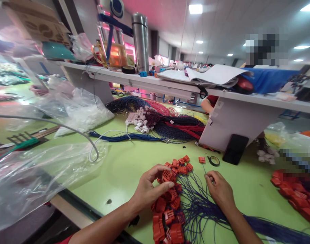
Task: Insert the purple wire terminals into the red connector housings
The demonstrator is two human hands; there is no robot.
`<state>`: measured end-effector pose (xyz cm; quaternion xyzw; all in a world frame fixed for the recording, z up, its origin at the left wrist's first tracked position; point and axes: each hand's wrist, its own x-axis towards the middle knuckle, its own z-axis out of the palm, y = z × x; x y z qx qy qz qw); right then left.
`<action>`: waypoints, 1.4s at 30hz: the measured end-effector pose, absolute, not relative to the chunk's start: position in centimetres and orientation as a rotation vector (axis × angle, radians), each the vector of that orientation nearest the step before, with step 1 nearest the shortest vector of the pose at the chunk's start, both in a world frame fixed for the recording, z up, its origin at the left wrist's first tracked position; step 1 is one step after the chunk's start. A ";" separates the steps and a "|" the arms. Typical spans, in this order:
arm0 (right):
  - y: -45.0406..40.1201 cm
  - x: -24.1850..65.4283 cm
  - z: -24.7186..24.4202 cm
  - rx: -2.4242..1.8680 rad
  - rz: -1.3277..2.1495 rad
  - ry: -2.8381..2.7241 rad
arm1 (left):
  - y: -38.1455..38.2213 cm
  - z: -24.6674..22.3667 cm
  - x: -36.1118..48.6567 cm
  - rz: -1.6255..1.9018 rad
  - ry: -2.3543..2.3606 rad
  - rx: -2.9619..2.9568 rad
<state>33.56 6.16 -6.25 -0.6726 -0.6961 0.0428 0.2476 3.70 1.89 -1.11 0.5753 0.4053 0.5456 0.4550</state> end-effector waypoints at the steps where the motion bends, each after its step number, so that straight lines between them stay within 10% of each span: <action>1: 6.2 33.5 -6.2 -1.833 0.119 -1.893 | 1.9 -1.1 3.7 1.353 1.007 1.419; 42: 6.2 30.7 -0.7 -1.444 -0.102 -1.921 | 3.6 -0.9 2.4 1.404 1.000 1.294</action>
